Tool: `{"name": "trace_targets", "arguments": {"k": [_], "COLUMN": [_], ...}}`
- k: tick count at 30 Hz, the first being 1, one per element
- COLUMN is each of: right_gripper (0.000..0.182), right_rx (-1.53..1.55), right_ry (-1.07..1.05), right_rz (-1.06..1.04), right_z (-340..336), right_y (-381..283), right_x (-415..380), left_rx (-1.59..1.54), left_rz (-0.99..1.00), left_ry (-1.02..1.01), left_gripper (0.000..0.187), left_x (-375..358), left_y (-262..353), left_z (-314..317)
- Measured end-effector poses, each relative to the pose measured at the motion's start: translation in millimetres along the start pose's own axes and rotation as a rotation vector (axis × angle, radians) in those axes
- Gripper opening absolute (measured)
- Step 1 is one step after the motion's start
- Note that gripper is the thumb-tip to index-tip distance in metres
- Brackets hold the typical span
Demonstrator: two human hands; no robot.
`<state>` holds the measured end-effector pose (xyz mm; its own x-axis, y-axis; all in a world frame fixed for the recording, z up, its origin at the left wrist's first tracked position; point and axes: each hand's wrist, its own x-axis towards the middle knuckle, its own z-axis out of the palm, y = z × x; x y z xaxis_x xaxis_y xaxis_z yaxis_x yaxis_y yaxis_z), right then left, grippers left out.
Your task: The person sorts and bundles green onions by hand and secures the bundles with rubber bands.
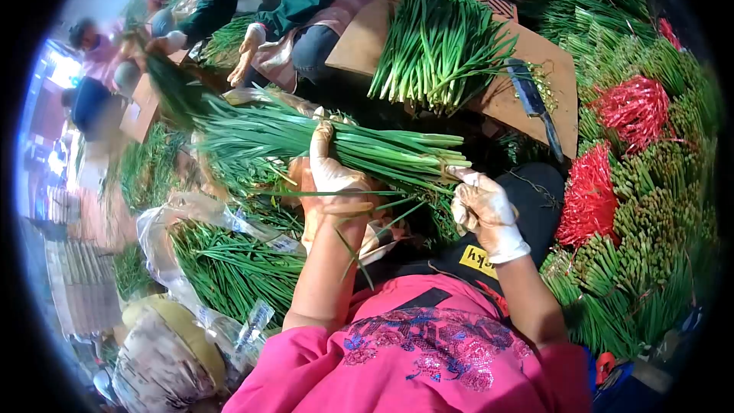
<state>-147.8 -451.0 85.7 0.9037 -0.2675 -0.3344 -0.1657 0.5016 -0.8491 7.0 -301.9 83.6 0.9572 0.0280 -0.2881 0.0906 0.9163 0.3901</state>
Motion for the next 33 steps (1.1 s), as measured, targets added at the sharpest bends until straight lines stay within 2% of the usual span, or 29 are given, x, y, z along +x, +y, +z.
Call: {"name": "trace_targets", "arguments": {"k": [2, 3, 4, 6, 7, 8, 10, 11, 12, 13, 14, 16, 17, 18, 19, 20, 21, 22, 24, 25, 26, 28, 29, 30, 31, 32, 33], "right_gripper": [0.012, 0.013, 0.019, 0.025, 0.028, 0.026, 0.026, 0.025, 0.023, 0.021, 0.021, 0.031, 0.031, 0.030, 0.029, 0.027, 0.023, 0.028, 0.032, 0.030, 0.029, 0.028, 0.027, 0.025, 0.020, 0.018, 0.024], "right_rx": [0.242, 0.256, 0.322, 0.271, 0.246, 0.228, 0.132, 0.324, 0.303, 0.279, 0.046, -0.113, -0.116, -0.098, -0.083, -0.049, -0.053, 0.067, 0.000, -0.029, -0.058, 0.012, -0.171, -0.350, -0.689, -0.939, -0.843], "right_ry": [-0.107, -0.132, -0.054, -0.044, -0.163, -0.408, -0.738, -0.809, -0.761, -0.709, -0.531, -0.108, -0.131, -0.169, -0.204, -0.255, -0.223, -0.296, -0.421, -0.464, -0.510, -0.861, -0.707, -0.546, -0.294, -0.117, -0.161], "right_rz": [0.177, 0.169, 0.154, 0.119, 0.092, -0.010, 0.085, 0.054, -0.011, -0.074, -0.170, -0.184, -0.195, -0.100, -0.005, 0.193, 0.153, 0.159, 0.180, 0.186, 0.190, 0.242, 0.194, 0.144, -0.230, -0.204, -0.286], "right_z": [5, 11, 19, 30, 34, 19, 6, -7, -18, -28, -34, -21, -14, -8, -2, 5, 20, 27, 34, 29, 16, -20, -24, -28, -24, -25, -34], "right_y": [10, 16, 19, 11, 3, 9, -29, -25, -19, -12, -4, 18, 27, 36, 44, 49, 55, 58, 39, 34, 25, -8, -15, -19, -8, -11, 0], "right_x": [6, 7, 5, -8, -19, -26, -51, -53, -47, -41, -29, -3, 6, 15, 24, 31, 26, 26, 1, -13, -24, -35, -37, -38, -27, -21, -6], "left_rx": [0.058, 0.052, 0.078, 0.063, 0.029, -0.005, -0.013, -0.045, -0.079, -0.068, -0.051, -0.021, -0.070, -0.126, -0.092, -0.059, -0.046, -0.049, -0.055, -0.204, -0.071, -0.127, -0.140, -0.158, -0.141, -0.123, -0.102], "left_rz": [-0.084, -0.105, -0.086, -0.072, -0.095, -0.116, -0.025, -0.075, -0.126, -0.017, -0.040, -0.096, -0.137, -0.172, -0.149, -0.126, -0.107, -0.103, -0.091, -0.156, -0.048, 0.002, -0.063, -0.038, -0.046, -0.063, -0.046], "left_ry": [-0.056, 0.012, -0.061, -0.053, -0.024, 0.005, 0.139, 0.159, 0.177, 0.193, 0.184, 0.154, 0.061, 0.069, 0.084, 0.096, 0.103, 0.100, 0.106, 0.069, 0.055, 0.226, 0.086, 0.076, 0.037, -0.006, 0.018], "left_gripper": [0.031, 0.032, 0.032, 0.019, 0.019, 0.020, 0.021, 0.021, 0.022, 0.022, 0.022, 0.022, 0.022, 0.023, 0.024, 0.025, 0.028, 0.030, 0.033, 0.036, 0.036, 0.034, 0.030, 0.031, 0.033, 0.034, 0.036], "left_x": [-18, -24, -21, -12, -11, -9, 33, 31, 28, 44, 49, 31, 50, 58, 45, 32, 37, 39, 43, 61, 59, 74, 90, 82, 74, 68, 64], "left_y": [-1, -3, -7, -6, 0, 7, 16, 26, 34, 36, 33, 30, 24, 20, 16, 13, 11, 14, 31, 40, 50, 70, 79, 81, 79, 75, 68], "left_z": [7, 12, 4, 0, 4, 9, -18, -15, -11, -22, -37, -23, -48, -59, -45, -30, -33, -30, -30, -46, -42, -50, -77, -72, -71, -69, -63]}}
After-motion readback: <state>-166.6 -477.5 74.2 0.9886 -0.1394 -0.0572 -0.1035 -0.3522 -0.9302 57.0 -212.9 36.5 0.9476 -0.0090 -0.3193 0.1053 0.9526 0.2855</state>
